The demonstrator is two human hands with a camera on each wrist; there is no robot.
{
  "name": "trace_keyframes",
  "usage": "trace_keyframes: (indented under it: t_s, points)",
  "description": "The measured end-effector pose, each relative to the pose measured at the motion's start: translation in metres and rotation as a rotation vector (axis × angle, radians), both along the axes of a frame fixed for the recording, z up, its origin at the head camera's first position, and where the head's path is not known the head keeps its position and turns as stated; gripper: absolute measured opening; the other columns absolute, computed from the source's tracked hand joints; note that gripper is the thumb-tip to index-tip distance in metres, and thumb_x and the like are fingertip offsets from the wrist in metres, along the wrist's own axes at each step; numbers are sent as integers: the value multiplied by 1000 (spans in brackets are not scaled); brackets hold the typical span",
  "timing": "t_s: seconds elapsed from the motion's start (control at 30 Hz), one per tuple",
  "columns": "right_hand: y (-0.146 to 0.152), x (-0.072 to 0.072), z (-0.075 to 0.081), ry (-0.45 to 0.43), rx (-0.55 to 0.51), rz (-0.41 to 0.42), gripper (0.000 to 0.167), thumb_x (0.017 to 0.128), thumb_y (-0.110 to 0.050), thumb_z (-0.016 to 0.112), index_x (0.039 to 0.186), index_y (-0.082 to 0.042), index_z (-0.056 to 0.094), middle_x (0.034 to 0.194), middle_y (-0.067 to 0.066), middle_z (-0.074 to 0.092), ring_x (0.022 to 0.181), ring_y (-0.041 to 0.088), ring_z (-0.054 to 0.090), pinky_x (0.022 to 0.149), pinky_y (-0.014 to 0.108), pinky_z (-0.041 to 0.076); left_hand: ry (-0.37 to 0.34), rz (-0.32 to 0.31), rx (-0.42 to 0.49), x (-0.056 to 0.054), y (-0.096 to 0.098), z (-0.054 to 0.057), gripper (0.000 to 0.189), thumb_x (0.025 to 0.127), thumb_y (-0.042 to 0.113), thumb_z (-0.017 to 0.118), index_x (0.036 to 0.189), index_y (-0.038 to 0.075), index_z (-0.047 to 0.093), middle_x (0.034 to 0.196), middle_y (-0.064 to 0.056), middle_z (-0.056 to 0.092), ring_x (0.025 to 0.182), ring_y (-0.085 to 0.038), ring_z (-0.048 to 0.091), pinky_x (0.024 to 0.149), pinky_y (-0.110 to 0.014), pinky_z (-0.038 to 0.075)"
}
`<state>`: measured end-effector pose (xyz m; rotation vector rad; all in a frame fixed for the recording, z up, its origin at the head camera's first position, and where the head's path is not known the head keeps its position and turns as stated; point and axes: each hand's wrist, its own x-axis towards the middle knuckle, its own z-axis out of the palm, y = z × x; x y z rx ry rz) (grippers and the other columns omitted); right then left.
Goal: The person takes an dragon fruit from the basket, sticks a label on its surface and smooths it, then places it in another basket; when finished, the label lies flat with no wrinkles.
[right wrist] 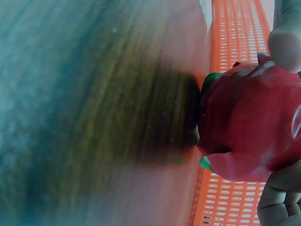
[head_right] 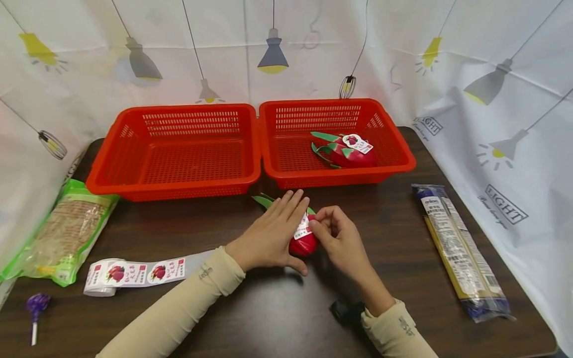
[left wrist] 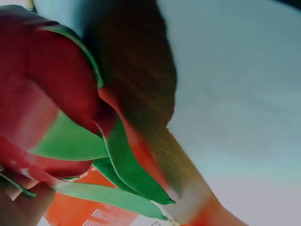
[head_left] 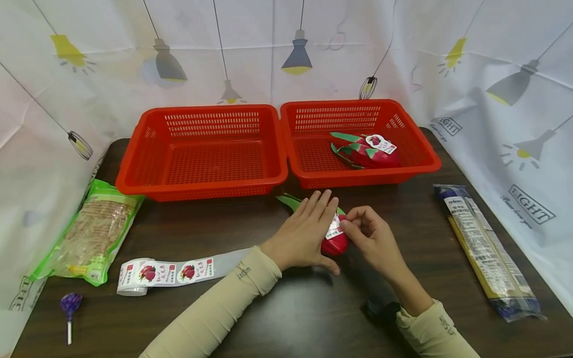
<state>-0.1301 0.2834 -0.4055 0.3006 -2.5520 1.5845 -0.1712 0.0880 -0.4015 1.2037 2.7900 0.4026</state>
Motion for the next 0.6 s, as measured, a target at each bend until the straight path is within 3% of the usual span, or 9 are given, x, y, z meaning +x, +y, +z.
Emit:
trace_keyframes:
  t_s: [0.17, 0.23, 0.3, 0.37, 0.43, 0.5, 0.6]
  points:
    - [5, 1, -3, -53, -45, 3, 15, 101, -8, 61, 111, 1, 55, 80, -4, 60, 67, 14, 57, 63, 22, 52, 109, 13, -12, -1, 4, -8, 131, 65, 76, 80, 160, 6, 24, 168, -13, 26, 157, -34, 25, 128, -47, 23]
    - [11, -1, -2, -100, -119, -6, 15, 103, -11, 59, 113, -1, 54, 79, -4, 59, 67, 13, 58, 64, 23, 54, 138, 16, -18, 0, 5, -9, 128, 66, 77, 79, 159, 6, 27, 166, -13, 31, 154, -34, 29, 127, -47, 25]
    - [22, -5, 0, -147, -252, -36, 14, 104, -14, 57, 114, -4, 53, 80, -5, 58, 67, 11, 57, 64, 23, 56, 160, 19, -24, 0, 5, -10, 125, 67, 77, 78, 157, 6, 29, 164, -13, 34, 153, -35, 32, 127, -47, 27]
    - [40, -12, 4, -188, -464, -91, 13, 105, -18, 57, 112, -7, 54, 80, -4, 57, 67, 10, 56, 64, 24, 56, 176, 21, -25, 0, 5, -11, 124, 68, 78, 77, 157, 6, 30, 163, -13, 36, 151, -35, 34, 126, -47, 28]
    - [63, -24, 9, -201, -714, -185, 10, 104, -18, 58, 109, -9, 55, 78, -2, 57, 65, 11, 55, 63, 24, 55, 193, 20, -18, 0, 5, -11, 123, 68, 79, 76, 156, 6, 31, 161, -13, 38, 150, -35, 36, 126, -47, 29]
    - [90, -39, 14, -215, -910, -343, 11, 104, -20, 60, 106, -11, 54, 79, -1, 57, 66, 12, 54, 62, 25, 54, 213, 17, -10, 0, 4, -11, 122, 69, 80, 75, 155, 6, 33, 159, -13, 40, 147, -34, 39, 125, -47, 31]
    - [125, -60, 19, -252, -1039, -593, 16, 103, -27, 60, 107, -14, 50, 81, 1, 57, 69, 14, 54, 62, 26, 55, 235, 10, -3, 1, 4, -12, 120, 69, 81, 74, 154, 6, 35, 156, -12, 44, 144, -33, 42, 123, -47, 34]
